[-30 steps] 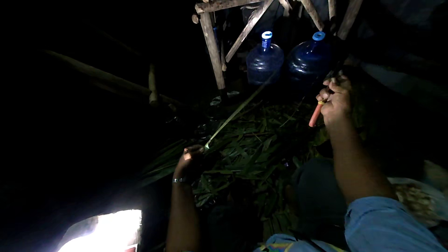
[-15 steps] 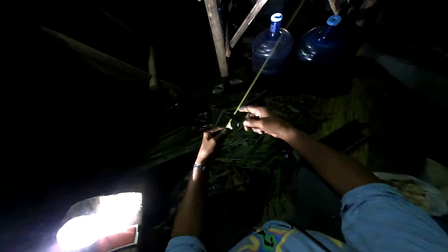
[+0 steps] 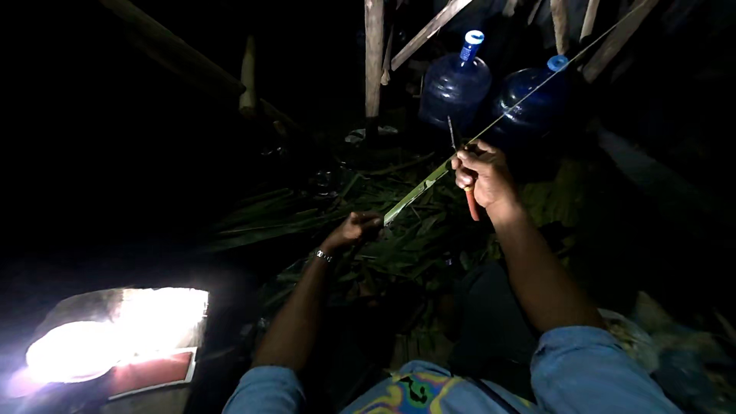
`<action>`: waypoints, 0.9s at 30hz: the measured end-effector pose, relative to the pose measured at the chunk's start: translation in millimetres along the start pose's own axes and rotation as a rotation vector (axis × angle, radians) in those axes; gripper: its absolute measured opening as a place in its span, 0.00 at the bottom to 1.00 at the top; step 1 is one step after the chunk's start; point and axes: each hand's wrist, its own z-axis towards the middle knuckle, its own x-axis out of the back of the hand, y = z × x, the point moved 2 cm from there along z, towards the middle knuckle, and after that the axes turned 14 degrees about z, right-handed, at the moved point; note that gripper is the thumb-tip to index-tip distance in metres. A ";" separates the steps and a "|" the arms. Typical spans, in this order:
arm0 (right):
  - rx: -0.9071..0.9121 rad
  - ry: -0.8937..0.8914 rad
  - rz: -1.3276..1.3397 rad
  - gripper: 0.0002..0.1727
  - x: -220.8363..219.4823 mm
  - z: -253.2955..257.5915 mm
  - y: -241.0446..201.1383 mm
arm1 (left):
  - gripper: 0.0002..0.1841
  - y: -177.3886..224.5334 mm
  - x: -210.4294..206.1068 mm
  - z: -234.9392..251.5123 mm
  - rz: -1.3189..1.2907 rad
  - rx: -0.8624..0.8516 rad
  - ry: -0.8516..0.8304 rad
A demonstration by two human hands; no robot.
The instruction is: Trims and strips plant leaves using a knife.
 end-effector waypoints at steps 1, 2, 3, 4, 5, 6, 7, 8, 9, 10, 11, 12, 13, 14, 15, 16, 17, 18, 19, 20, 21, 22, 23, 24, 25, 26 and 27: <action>-0.001 0.009 0.006 0.08 4.0 0.3 -1.0 | 0.10 0.2 -0.5 1.4 -0.011 -0.013 0.046; -0.018 -0.005 -0.003 0.11 6.3 -1.1 -0.4 | 0.10 -1.3 -1.2 3.7 -0.014 -0.035 0.099; -0.053 -0.033 -0.036 0.15 6.3 -4.8 1.6 | 0.10 -3.6 -1.7 6.5 -0.011 -0.055 0.147; -0.107 -0.067 -0.088 0.18 4.0 -10.0 4.7 | 0.10 -6.1 -2.2 9.1 -0.013 -0.064 0.189; -0.171 -0.116 -0.155 0.21 0.8 -13.8 9.2 | 0.10 -6.8 -3.1 10.6 -0.030 -0.064 0.225; -0.244 -0.180 -0.221 0.23 -3.1 -17.6 15.4 | 0.10 -6.1 -4.2 10.9 -0.057 -0.063 0.254; -0.315 -0.241 -0.278 0.25 -7.7 -21.4 23.1 | 0.10 -3.0 -5.9 10.0 -0.090 -0.060 0.284; -0.374 -0.304 -0.302 0.29 -12.5 -23.2 32.2 | 0.10 0.3 -7.2 8.9 -0.115 -0.056 0.315; -0.432 -0.364 -0.307 0.32 -16.9 -23.7 41.8 | 0.10 3.2 -7.8 7.7 -0.139 -0.049 0.339; -0.488 -0.415 -0.311 0.33 -21.4 -24.3 50.7 | 0.10 6.0 -8.4 6.3 -0.161 -0.045 0.361; -0.528 -0.456 -0.318 0.32 -26.2 -25.6 58.4 | 0.10 8.5 -9.4 4.7 -0.182 -0.047 0.378; -0.551 -0.492 -0.331 0.29 -30.6 -27.0 65.1 | 0.09 11.2 -10.6 2.6 -0.201 -0.054 0.388; -0.555 -0.522 -0.352 0.25 -35.1 -28.2 70.5 | 0.09 14.4 -11.8 0.4 -0.214 -0.066 0.393; -0.551 -0.544 -0.372 0.22 -39.4 -29.4 74.6 | 0.09 16.8 -13.1 -0.9 -0.222 -0.083 0.390; -0.549 -0.554 -0.381 0.21 -42.9 -30.5 78.0 | 0.09 18.1 -14.8 -1.3 -0.236 -0.100 0.384; -0.549 -0.553 -0.382 0.22 -45.8 -32.0 80.0 | 0.10 18.5 -16.8 -1.2 -0.252 -0.111 0.371; -0.547 -0.548 -0.381 0.26 -48.1 -33.4 81.1 | 0.10 18.6 -18.5 -1.2 -0.257 -0.117 0.352; -0.536 -0.547 -0.386 0.29 -50.0 -34.3 81.6 | 0.11 18.9 -19.5 -1.3 -0.253 -0.121 0.331; -0.522 -0.549 -0.388 0.30 -51.5 -34.6 81.4 | 0.11 19.4 -19.6 -1.5 -0.244 -0.117 0.306; -0.495 -0.551 -0.389 0.30 -52.1 -34.3 81.4 | 0.11 19.4 -18.6 -1.7 -0.227 -0.113 0.281; -0.466 -0.553 -0.387 0.30 -51.9 -33.8 81.4 | 0.11 19.1 -17.5 -1.8 -0.214 -0.108 0.258; -0.443 -0.557 -0.383 0.29 -51.2 -33.2 81.8 | 0.11 18.9 -16.5 -2.4 -0.207 -0.105 0.231; -0.424 -0.566 -0.382 0.29 -50.4 -32.7 81.6 | 0.11 19.3 -16.1 -3.2 -0.207 -0.099 0.212; -0.410 -0.575 -0.385 0.28 -49.7 -32.3 81.1 | 0.12 20.0 -16.1 -3.8 -0.214 -0.090 0.202; -0.394 -0.581 -0.388 0.27 -49.2 -31.8 80.1 | 0.12 20.3 -15.9 -3.6 -0.224 -0.083 0.192; -0.375 -0.590 -0.393 0.27 -48.4 -31.2 78.6 | 0.13 20.3 -15.6 -2.7 -0.249 -0.079 0.180; -0.355 -0.602 -0.403 0.26 -47.3 -30.6 76.9 | 0.13 19.3 -15.4 -1.4 -0.287 -0.081 0.160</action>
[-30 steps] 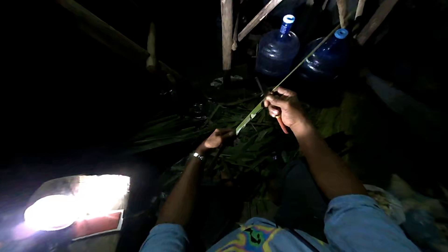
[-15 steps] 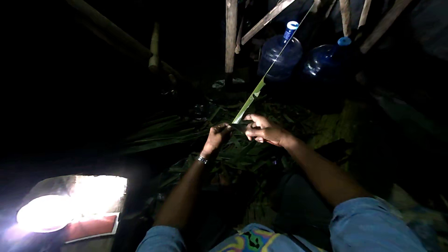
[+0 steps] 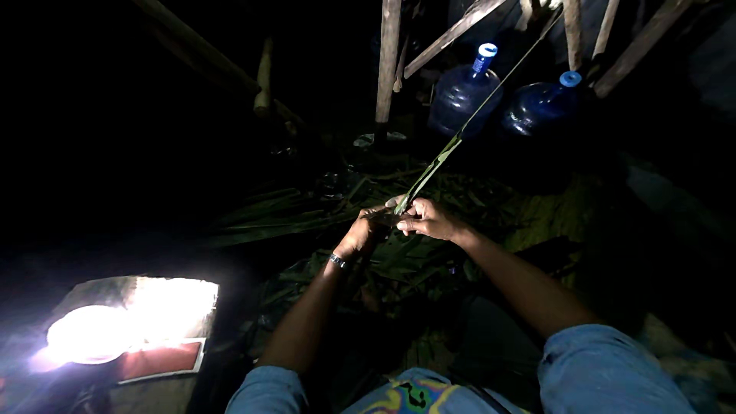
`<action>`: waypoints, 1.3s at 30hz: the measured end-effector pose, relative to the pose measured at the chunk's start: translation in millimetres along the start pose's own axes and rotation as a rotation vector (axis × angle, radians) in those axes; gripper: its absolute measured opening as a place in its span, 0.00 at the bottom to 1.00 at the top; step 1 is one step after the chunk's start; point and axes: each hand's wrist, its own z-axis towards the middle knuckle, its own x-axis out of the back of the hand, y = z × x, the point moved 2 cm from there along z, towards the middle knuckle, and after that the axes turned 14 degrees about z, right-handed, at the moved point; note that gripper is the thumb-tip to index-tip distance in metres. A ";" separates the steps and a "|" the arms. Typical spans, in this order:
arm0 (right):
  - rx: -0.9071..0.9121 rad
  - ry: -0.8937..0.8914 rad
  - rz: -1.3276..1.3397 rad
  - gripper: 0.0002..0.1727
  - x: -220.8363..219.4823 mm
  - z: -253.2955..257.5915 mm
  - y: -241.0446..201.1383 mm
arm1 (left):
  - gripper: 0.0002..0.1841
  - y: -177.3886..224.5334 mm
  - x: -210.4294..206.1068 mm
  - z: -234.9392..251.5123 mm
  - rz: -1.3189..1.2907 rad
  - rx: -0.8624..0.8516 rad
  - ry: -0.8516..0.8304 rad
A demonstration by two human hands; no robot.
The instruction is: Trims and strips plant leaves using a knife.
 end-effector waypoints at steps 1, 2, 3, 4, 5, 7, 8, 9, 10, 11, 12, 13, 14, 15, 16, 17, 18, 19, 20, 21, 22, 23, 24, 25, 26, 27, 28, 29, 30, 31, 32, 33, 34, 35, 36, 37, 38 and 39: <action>0.009 -0.005 -0.025 0.25 1.0 -1.4 -2.2 | 0.14 -1.5 0.4 1.0 -0.043 0.005 -0.025; 0.016 -0.003 -0.051 0.23 1.6 -3.0 -4.4 | 0.14 -2.4 0.8 1.3 -0.077 0.010 -0.052; 0.026 0.007 -0.081 0.21 2.1 -4.5 -6.0 | 0.13 -1.6 0.9 0.4 -0.099 0.012 -0.077; 0.052 0.008 -0.107 0.18 2.8 -5.2 -6.4 | 0.12 -0.6 0.9 -0.5 -0.127 0.014 -0.099; 0.083 0.006 -0.126 0.15 3.6 -5.5 -5.7 | 0.12 -1.0 1.4 -0.6 -0.154 0.016 -0.130; 0.148 0.010 -0.164 0.10 4.9 -5.7 -3.6 | 0.13 -2.6 1.9 0.9 -0.208 0.027 -0.171; 0.174 0.027 -0.197 0.07 5.0 -6.0 -3.4 | 0.13 -2.3 1.2 1.3 -0.208 0.027 -0.165; 0.191 0.053 -0.233 0.05 4.6 -6.3 -3.7 | 0.14 -1.0 -0.1 0.8 -0.178 0.022 -0.128; 0.207 0.086 -0.259 0.06 4.1 -6.5 -3.7 | 0.15 1.4 -2.6 -0.7 -0.135 0.013 -0.064; 0.223 0.121 -0.262 0.07 3.9 -6.3 -2.7 | 0.13 3.2 -6.1 -2.0 -0.090 -0.004 0.005; 0.230 0.155 -0.237 0.07 4.0 -5.7 -1.3 | 0.11 4.3 -10.2 -2.3 -0.064 -0.020 0.062; 0.225 0.187 -0.194 0.08 3.9 -5.1 -0.9 | 0.11 4.6 -14.1 -1.8 -0.052 -0.037 0.102; 0.215 0.205 -0.161 0.08 3.9 -5.0 -1.1 | 0.12 4.6 -17.8 -1.2 -0.053 -0.054 0.130; 0.209 0.215 -0.142 0.08 4.2 -4.9 -1.5 | 0.12 3.9 -20.6 -0.1 -0.052 -0.069 0.150; 0.213 0.222 -0.141 0.08 4.8 -5.0 -2.0 | 0.12 3.6 -22.5 0.7 -0.048 -0.077 0.162; 0.231 0.233 -0.156 0.08 5.6 -4.9 -2.0 | 0.12 3.5 -23.3 1.3 -0.039 -0.081 0.168; 0.257 0.248 -0.171 0.08 6.7 -4.1 -1.0 | 0.12 3.0 -22.9 2.1 -0.029 -0.084 0.166; 0.276 0.266 -0.184 0.08 7.8 -3.4 -0.1 | 0.12 2.9 -21.8 2.8 -0.017 -0.087 0.157; 0.282 0.284 -0.193 0.07 9.1 -3.7 -0.8 | 0.12 2.8 -20.5 3.6 -0.002 -0.095 0.144; 0.285 0.295 -0.189 0.04 10.1 -4.7 -2.9 | 0.12 2.8 -19.3 4.2 0.008 -0.101 0.130; 0.301 0.301 -0.189 0.04 11.3 -5.0 -4.2 | 0.13 3.6 -18.8 4.6 0.012 -0.104 0.119; 0.318 0.303 -0.191 0.03 12.2 -5.4 -5.1 | 0.13 5.3 -18.7 4.5 0.012 -0.105 0.110; 0.333 0.305 -0.185 0.04 12.3 -5.8 -6.1 | 0.13 7.1 -18.5 4.3 0.007 -0.104 0.102; 0.340 0.308 -0.177 0.04 12.3 -6.3 -7.4 | 0.13 8.7 -18.0 3.7 0.004 -0.103 0.096; 0.345 0.315 -0.174 0.05 12.7 -6.9 -8.6 | 0.13 8.9 -17.0 3.1 0.005 -0.101 0.093; 0.349 0.332 -0.171 0.06 14.2 -7.6 -10.6 | 0.13 8.1 -15.7 2.7 0.009 -0.096 0.091; 0.352 0.357 -0.155 0.06 17.4 -8.2 -13.0 | 0.13 7.2 -14.3 2.2 0.019 -0.090 0.090; 0.363 0.383 -0.131 0.06 22.1 -8.4 -15.3 | 0.13 6.1 -12.7 1.4 0.025 -0.074 0.090; 0.380 0.409 -0.098 0.06 27.1 -8.3 -17.9 | 0.13 5.4 -11.3 0.5 0.040 -0.058 0.091; 0.388 0.439 -0.059 0.06 31.5 -9.3 -21.4 | 0.13 5.2 -9.8 -0.1 0.059 -0.044 0.087; 0.396 0.472 -0.018 0.06 36.0 -11.2 -24.8 | 0.13 5.1 -7.8 -0.6 0.077 -0.033 0.080; 0.414 0.510 0.019 0.07 41.0 -12.8 -27.4 | 0.13 5.8 -5.8 -1.0 0.097 -0.027 0.072; 0.425 0.544 0.053 0.07 45.6 -15.5 -30.6 | 0.12 6.6 -3.4 -1.1 0.124 -0.021 0.060; 0.436 0.577 0.081 0.08 50.6 -18.4 -33.4 | 0.12 6.8 -0.7 -0.9 0.147 -0.011 0.057; 0.441 0.614 0.107 0.10 55.5 -21.7 -36.1 | 0.11 7.0 2.1 -1.0 0.167 0.002 0.059; 0.452 0.666 0.136 0.12 60.9 -24.6 -38.1 | 0.11 6.9 4.3 -1.0 0.190 0.016 0.065; 0.475 0.723 0.166 0.14 67.2 -27.1 -39.9 | 0.11 5.8 6.6 -0.4 0.212 0.024 0.068; 0.506 0.787 0.203 0.15 73.8 -28.8 -42.4 | 0.11 3.3 9.3 0.7 0.236 0.027 0.069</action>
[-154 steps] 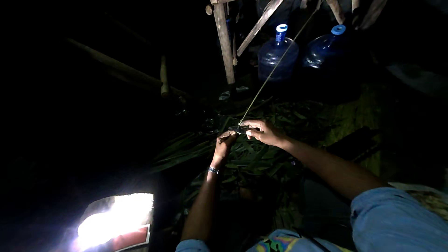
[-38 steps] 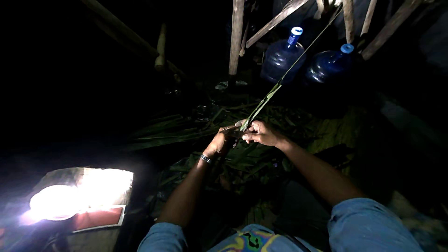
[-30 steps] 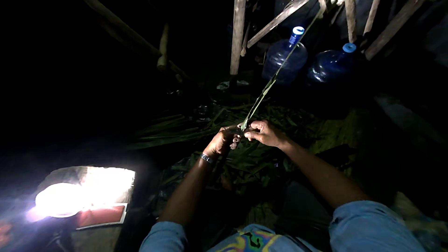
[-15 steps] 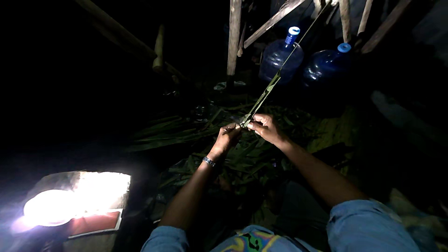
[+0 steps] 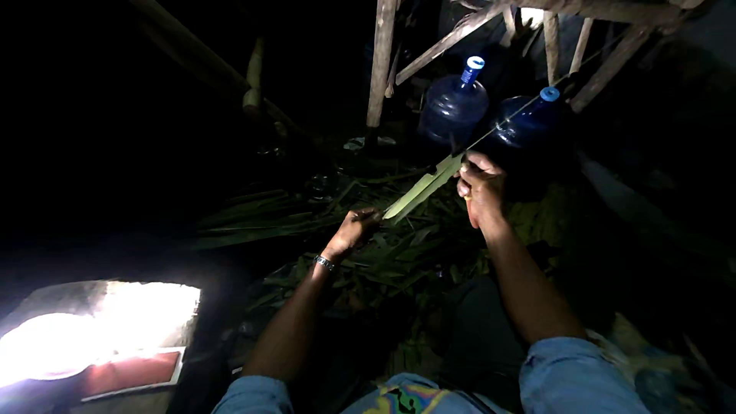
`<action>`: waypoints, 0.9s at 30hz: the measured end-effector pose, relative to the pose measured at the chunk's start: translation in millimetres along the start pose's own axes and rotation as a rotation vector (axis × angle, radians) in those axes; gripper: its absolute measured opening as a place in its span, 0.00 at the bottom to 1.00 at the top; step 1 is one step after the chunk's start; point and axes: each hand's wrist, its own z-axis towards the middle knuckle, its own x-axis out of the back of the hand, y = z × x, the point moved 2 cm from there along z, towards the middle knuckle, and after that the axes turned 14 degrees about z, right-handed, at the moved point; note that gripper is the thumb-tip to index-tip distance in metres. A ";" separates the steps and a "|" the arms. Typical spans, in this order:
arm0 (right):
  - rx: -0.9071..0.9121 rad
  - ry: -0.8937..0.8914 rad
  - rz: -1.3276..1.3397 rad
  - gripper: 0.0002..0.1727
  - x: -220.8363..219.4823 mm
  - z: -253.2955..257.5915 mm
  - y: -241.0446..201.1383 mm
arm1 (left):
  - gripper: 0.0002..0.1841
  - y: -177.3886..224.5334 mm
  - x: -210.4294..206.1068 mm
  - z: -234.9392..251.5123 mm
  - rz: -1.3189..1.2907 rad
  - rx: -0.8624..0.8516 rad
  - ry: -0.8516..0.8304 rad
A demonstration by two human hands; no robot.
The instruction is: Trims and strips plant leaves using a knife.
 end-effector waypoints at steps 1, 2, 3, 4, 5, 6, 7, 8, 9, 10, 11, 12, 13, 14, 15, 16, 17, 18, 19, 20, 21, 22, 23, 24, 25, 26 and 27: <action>0.012 0.063 0.028 0.16 4.5 3.9 -4.2 | 0.12 -3.3 2.3 1.2 0.020 0.000 0.012; 0.026 0.101 0.046 0.17 9.6 7.1 -7.6 | 0.11 -6.9 4.5 2.1 0.028 0.006 0.026; 0.029 0.101 0.044 0.18 14.4 8.2 -9.6 | 0.11 -8.9 6.3 2.5 0.035 0.017 0.044; 0.013 0.062 0.010 0.20 17.7 6.9 -10.3 | 0.11 -9.8 7.1 3.4 0.035 0.018 0.067; -0.033 -0.022 -0.064 0.21 18.4 2.3 -10.2 | 0.11 -10.6 7.0 4.7 0.027 0.007 0.087; -0.107 -0.136 -0.165 0.22 15.8 -5.0 -8.7 | 0.11 -10.7 5.8 5.9 0.015 -0.012 0.107; -0.173 -0.268 -0.251 0.23 10.3 -11.3 -4.4 | 0.10 -9.7 3.8 6.3 0.005 -0.029 0.122; -0.235 -0.402 -0.314 0.24 2.8 -16.7 2.3 | 0.10 -7.8 1.2 5.9 -0.001 -0.050 0.133; -0.293 -0.515 -0.353 0.25 -5.5 -21.6 11.4 | 0.10 -5.2 -1.2 4.9 -0.003 -0.066 0.137; -0.357 -0.602 -0.371 0.25 -13.7 -26.7 20.7 | 0.11 -3.2 -3.4 3.7 -0.010 -0.083 0.136; -0.411 -0.660 -0.377 0.25 -20.9 -31.4 28.8 | 0.11 -2.1 -5.0 2.3 -0.015 -0.098 0.134; -0.454 -0.693 -0.367 0.26 -26.9 -35.3 35.0 | 0.11 -1.4 -6.0 0.9 -0.022 -0.113 0.132; -0.487 -0.709 -0.350 0.25 -31.6 -38.1 39.5 | 0.11 -1.1 -6.8 -0.3 -0.035 -0.118 0.131; -0.514 -0.714 -0.329 0.25 -35.5 -40.1 42.3 | 0.11 -0.5 -7.4 -1.4 -0.058 -0.117 0.132; -0.528 -0.710 -0.310 0.25 -38.6 -41.7 44.6 | 0.11 -0.1 -8.1 -2.1 -0.081 -0.108 0.137; -0.528 -0.704 -0.301 0.24 -41.1 -43.1 46.0 | 0.11 0.2 -8.7 -2.5 -0.095 -0.100 0.149; -0.524 -0.694 -0.301 0.24 -43.4 -44.6 46.1 | 0.11 -0.2 -9.6 -2.4 -0.096 -0.100 0.163; -0.508 -0.682 -0.307 0.23 -45.5 -46.1 45.7 | 0.10 -0.9 -10.9 -2.0 -0.080 -0.104 0.173; -0.494 -0.670 -0.316 0.22 -47.2 -47.3 45.1 | 0.10 -1.6 -12.4 -1.4 -0.063 -0.110 0.175; -0.479 -0.657 -0.324 0.21 -48.1 -48.0 44.6 | 0.10 -2.6 -13.8 -0.7 -0.058 -0.120 0.172; -0.454 -0.637 -0.325 0.19 -48.5 -48.3 44.1 | 0.10 -3.6 -15.1 0.1 -0.060 -0.132 0.165; -0.425 -0.617 -0.313 0.18 -48.5 -48.4 44.1 | 0.10 -4.7 -16.5 0.8 -0.068 -0.141 0.156; -0.398 -0.598 -0.299 0.17 -48.2 -48.0 44.4 | 0.10 -4.5 -18.0 0.9 -0.078 -0.147 0.152; -0.380 -0.584 -0.289 0.16 -47.9 -47.6 44.4 | 0.10 -3.6 -19.1 0.7 -0.079 -0.152 0.155; -0.363 -0.568 -0.284 0.16 -48.0 -47.4 44.3 | 0.10 -2.3 -19.8 0.4 -0.066 -0.155 0.165; -0.348 -0.552 -0.282 0.16 -48.6 -47.6 43.6 | 0.10 -0.7 -20.3 -0.2 -0.035 -0.159 0.183; -0.332 -0.534 -0.286 0.16 -49.5 -48.1 42.2 | 0.10 0.7 -20.7 -1.1 0.012 -0.164 0.203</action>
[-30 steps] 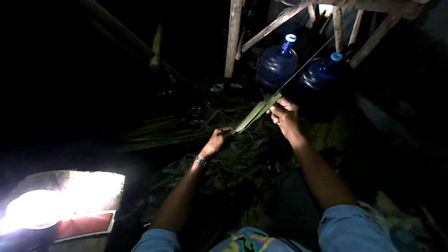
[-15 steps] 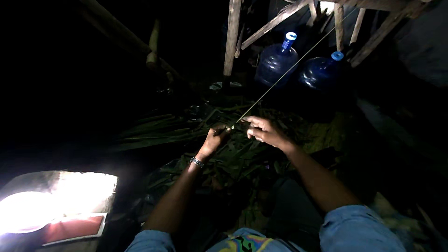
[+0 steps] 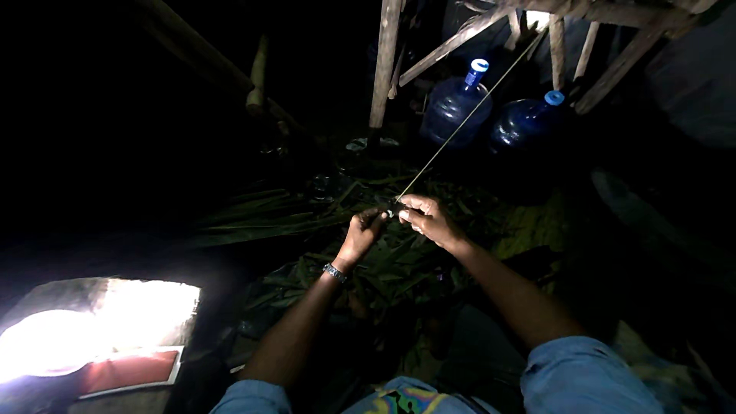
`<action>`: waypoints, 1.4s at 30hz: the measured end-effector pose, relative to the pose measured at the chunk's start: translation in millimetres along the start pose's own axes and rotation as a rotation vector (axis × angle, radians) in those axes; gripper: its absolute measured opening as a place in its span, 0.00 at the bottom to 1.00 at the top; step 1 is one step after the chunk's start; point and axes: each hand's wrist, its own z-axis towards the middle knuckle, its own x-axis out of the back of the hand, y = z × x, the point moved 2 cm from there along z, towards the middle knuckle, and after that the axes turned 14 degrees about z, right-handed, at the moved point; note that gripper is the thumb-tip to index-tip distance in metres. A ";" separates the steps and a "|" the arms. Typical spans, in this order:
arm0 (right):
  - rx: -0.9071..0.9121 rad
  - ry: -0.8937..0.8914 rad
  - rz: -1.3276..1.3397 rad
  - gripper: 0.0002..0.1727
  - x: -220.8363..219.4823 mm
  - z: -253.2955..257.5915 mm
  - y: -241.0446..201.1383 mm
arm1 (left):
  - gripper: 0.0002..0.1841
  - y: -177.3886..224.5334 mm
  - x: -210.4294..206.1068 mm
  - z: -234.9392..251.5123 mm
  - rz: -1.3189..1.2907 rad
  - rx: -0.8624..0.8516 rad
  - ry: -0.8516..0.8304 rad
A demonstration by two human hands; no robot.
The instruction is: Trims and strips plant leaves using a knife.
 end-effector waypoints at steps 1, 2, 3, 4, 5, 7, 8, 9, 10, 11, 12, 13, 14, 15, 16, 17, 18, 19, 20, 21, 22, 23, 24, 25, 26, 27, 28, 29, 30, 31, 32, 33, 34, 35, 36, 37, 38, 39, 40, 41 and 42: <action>0.011 0.021 -0.001 0.16 -0.5 -0.4 -1.5 | 0.10 2.2 -0.1 -1.1 0.052 -0.005 0.014; 0.032 0.042 0.005 0.16 -0.5 -0.1 -2.0 | 0.10 3.9 -0.7 -1.9 0.096 -0.020 0.033; 0.045 0.059 0.013 0.16 -0.1 0.3 -2.3 | 0.10 5.0 -1.4 -2.7 0.126 -0.041 0.049; 0.055 0.077 0.023 0.15 1.1 0.7 -2.4 | 0.10 5.4 -1.9 -3.2 0.145 -0.061 0.062; 0.062 0.100 0.031 0.15 3.1 1.2 -3.3 | 0.10 5.4 -2.2 -3.6 0.157 -0.075 0.070; 0.065 0.161 0.063 0.13 10.9 2.4 -7.7 | 0.10 4.4 -2.0 -4.2 0.168 -0.076 0.064; 0.060 0.192 0.085 0.13 16.6 2.3 -11.8 | 0.10 3.7 -1.5 -4.4 0.174 -0.069 0.054; 0.059 0.226 0.110 0.13 23.1 1.9 -15.6 | 0.10 3.4 -0.9 -4.3 0.190 -0.064 0.045; 0.057 0.261 0.137 0.13 30.0 0.9 -19.2 | 0.11 3.0 -0.2 -3.6 0.210 -0.062 0.039; 0.065 0.300 0.168 0.12 37.2 0.2 -21.7 | 0.11 2.3 0.7 -2.8 0.234 -0.060 0.032; 0.095 0.340 0.208 0.12 45.1 0.0 -23.1 | 0.11 1.0 1.6 -2.0 0.255 -0.058 0.023; 0.138 0.378 0.239 0.12 53.4 -0.6 -25.0 | 0.11 -0.7 2.0 -1.0 0.273 -0.059 0.018; 0.162 0.417 0.254 0.12 61.6 -3.0 -28.3 | 0.11 -2.3 2.3 -0.2 0.290 -0.058 0.010; 0.170 0.467 0.270 0.13 69.3 -6.2 -32.5 | 0.11 -3.5 2.7 0.4 0.300 -0.055 -0.001; 0.197 0.538 0.317 0.13 77.1 -6.6 -35.4 | 0.11 -5.2 2.9 1.3 0.309 -0.052 -0.008; 0.215 0.611 0.360 0.14 84.9 -7.2 -37.1 | 0.11 -7.1 3.4 1.9 0.316 -0.050 -0.012; 0.227 0.673 0.389 0.14 93.1 -8.7 -38.3 | 0.11 -8.5 3.9 2.2 0.322 -0.047 -0.015; 0.248 0.727 0.410 0.13 101.6 -10.2 -38.5 | 0.11 -9.5 4.7 2.6 0.326 -0.040 -0.016; 0.266 0.770 0.429 0.13 109.0 -12.1 -38.7 | 0.11 -10.5 5.6 3.2 0.329 -0.025 -0.020; 0.283 0.805 0.451 0.13 114.1 -13.7 -38.8 | 0.11 -11.0 6.8 4.0 0.329 0.002 -0.031; 0.296 0.811 0.464 0.15 116.4 -15.1 -39.0 | 0.11 -11.2 8.0 4.7 0.311 0.035 -0.045; 0.295 0.774 0.448 0.17 115.7 -16.8 -38.6 | 0.11 -11.7 8.8 5.4 0.273 0.070 -0.055; 0.275 0.693 0.389 0.20 111.8 -18.7 -37.0 | 0.11 -12.5 8.8 6.2 0.214 0.104 -0.056; 0.230 0.581 0.309 0.21 104.7 -20.3 -34.6 | 0.11 -13.4 8.4 7.0 0.133 0.142 -0.055; 0.174 0.449 0.221 0.23 94.6 -21.4 -31.2 | 0.12 -14.5 8.0 7.7 0.043 0.183 -0.062; 0.116 0.303 0.130 0.24 83.6 -20.4 -26.8 | 0.13 -14.1 8.1 7.6 -0.041 0.219 -0.082; 0.065 0.167 0.053 0.25 71.6 -17.1 -21.1 | 0.14 -11.3 8.8 6.2 -0.119 0.251 -0.110; 0.021 0.057 -0.001 0.25 58.0 -13.1 -15.4 | 0.14 -7.9 9.4 4.5 -0.182 0.275 -0.138; -0.025 -0.030 -0.047 0.25 43.8 -9.8 -10.3 | 0.14 -5.5 9.8 3.3 -0.231 0.286 -0.159; -0.061 -0.102 -0.079 0.24 30.5 -7.5 -6.0 | 0.13 -5.0 10.3 2.8 -0.263 0.284 -0.180; -0.082 -0.153 -0.095 0.23 19.3 -6.1 -2.3 | 0.13 -6.3 11.3 2.9 -0.281 0.272 -0.209; -0.085 -0.187 -0.102 0.21 10.7 -4.8 1.7 | 0.13 -8.5 12.8 3.4 -0.293 0.260 -0.240; -0.073 -0.206 -0.101 0.19 4.7 -3.1 6.7 | 0.13 -11.0 13.1 4.5 -0.321 0.253 -0.262; -0.050 -0.211 -0.094 0.16 0.5 -1.6 11.2 | 0.13 -11.6 12.9 5.0 -0.350 0.250 -0.276; -0.030 -0.201 -0.084 0.14 -2.6 -0.5 13.6 | 0.14 -11.4 12.8 5.3 -0.373 0.250 -0.291; -0.013 -0.184 -0.076 0.13 -4.6 0.1 14.3 | 0.14 -11.8 12.9 5.5 -0.393 0.253 -0.302; 0.007 -0.163 -0.072 0.13 -5.4 0.3 14.3 | 0.14 -12.4 13.0 5.6 -0.407 0.261 -0.314; 0.039 -0.135 -0.071 0.14 -5.3 0.5 13.8 | 0.14 -13.7 12.9 6.1 -0.417 0.270 -0.328; 0.072 -0.102 -0.071 0.14 -4.5 0.5 12.6 | 0.14 -15.3 12.7 6.7 -0.423 0.279 -0.339; 0.097 -0.066 -0.070 0.15 -2.9 0.4 10.9 | 0.15 -16.6 12.4 6.9 -0.429 0.284 -0.352; 0.114 -0.030 -0.070 0.16 -0.6 0.4 8.3 | 0.15 -17.5 12.1 7.0 -0.431 0.284 -0.368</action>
